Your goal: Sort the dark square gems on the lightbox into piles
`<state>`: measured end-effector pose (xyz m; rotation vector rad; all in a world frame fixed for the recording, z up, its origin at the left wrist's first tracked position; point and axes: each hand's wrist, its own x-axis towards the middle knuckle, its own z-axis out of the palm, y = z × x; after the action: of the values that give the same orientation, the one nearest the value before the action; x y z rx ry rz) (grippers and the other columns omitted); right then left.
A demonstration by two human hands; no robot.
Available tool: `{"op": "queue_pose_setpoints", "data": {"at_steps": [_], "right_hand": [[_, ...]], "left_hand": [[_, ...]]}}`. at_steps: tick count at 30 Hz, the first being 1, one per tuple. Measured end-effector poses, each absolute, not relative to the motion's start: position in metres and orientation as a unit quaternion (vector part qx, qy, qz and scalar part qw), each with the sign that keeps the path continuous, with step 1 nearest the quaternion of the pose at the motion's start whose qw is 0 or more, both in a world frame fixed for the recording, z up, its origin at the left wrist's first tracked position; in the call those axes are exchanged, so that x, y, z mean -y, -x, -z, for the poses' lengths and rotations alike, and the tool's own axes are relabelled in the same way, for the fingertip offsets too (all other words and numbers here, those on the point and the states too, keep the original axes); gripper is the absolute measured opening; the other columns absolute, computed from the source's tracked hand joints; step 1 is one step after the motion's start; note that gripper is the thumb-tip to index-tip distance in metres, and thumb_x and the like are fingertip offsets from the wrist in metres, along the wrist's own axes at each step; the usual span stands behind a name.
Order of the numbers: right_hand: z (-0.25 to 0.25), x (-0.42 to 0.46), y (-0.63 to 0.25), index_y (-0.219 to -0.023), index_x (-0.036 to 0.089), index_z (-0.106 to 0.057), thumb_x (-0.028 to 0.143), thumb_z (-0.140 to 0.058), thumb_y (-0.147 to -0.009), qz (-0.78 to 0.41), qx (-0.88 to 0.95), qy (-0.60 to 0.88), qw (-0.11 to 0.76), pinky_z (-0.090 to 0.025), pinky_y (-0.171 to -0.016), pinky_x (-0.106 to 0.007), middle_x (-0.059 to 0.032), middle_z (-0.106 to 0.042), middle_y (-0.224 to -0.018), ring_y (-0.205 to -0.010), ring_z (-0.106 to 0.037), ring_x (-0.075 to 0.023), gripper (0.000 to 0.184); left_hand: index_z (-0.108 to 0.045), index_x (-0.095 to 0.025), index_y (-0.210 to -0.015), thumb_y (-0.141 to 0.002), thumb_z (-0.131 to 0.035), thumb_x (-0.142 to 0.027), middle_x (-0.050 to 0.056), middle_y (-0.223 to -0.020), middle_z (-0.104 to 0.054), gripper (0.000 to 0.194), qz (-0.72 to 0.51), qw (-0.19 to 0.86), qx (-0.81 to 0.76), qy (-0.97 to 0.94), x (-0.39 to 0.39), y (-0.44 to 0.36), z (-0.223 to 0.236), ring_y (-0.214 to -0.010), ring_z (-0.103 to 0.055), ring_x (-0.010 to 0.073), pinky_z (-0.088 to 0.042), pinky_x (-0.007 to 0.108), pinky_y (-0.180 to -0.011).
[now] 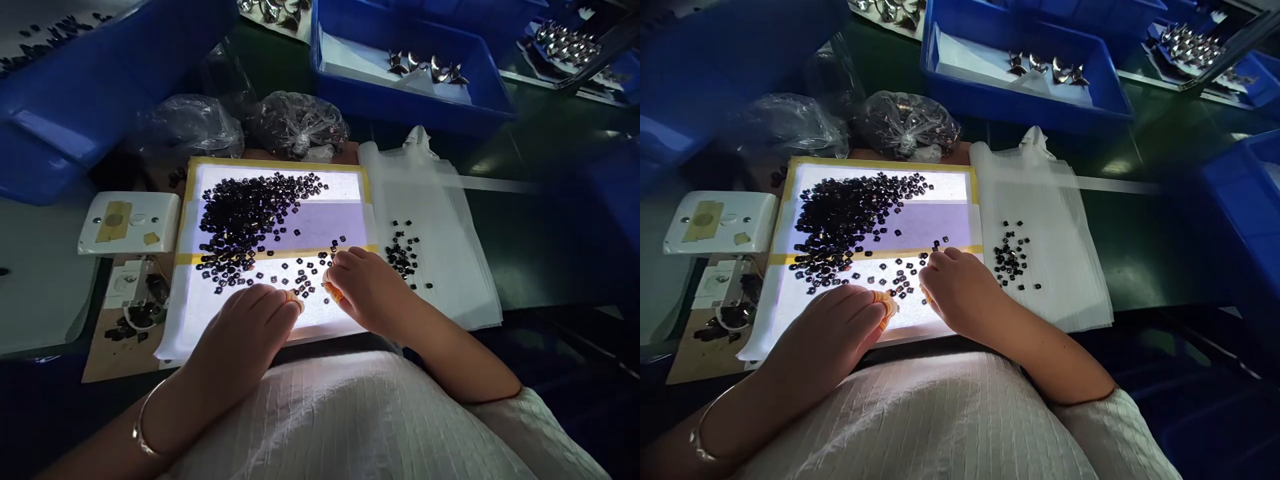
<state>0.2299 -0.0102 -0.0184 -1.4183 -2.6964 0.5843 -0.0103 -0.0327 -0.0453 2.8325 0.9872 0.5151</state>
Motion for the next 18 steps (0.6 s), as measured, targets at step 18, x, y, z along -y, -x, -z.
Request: {"op": "queue_pose_setpoints", "data": {"at_steps": [18], "right_hand": [[0.024, 0.017, -0.211, -0.099, 0.014, -0.073, 0.015, -0.062, -0.098, -0.205, 0.875, 0.436, 0.035, -0.045, -0.079, -0.036, -0.0075, -0.067, -0.094, -0.09, -0.057, -0.0219, 0.011]], "left_hand": [[-0.066, -0.012, -0.109, -0.1, -0.056, -0.015, 0.011, -0.094, -0.067, 0.014, -0.164, 0.091, -0.39, -0.902, 0.021, 0.017, 0.05, -0.087, -0.06, 0.029, -0.055, 0.048, -0.078]]}}
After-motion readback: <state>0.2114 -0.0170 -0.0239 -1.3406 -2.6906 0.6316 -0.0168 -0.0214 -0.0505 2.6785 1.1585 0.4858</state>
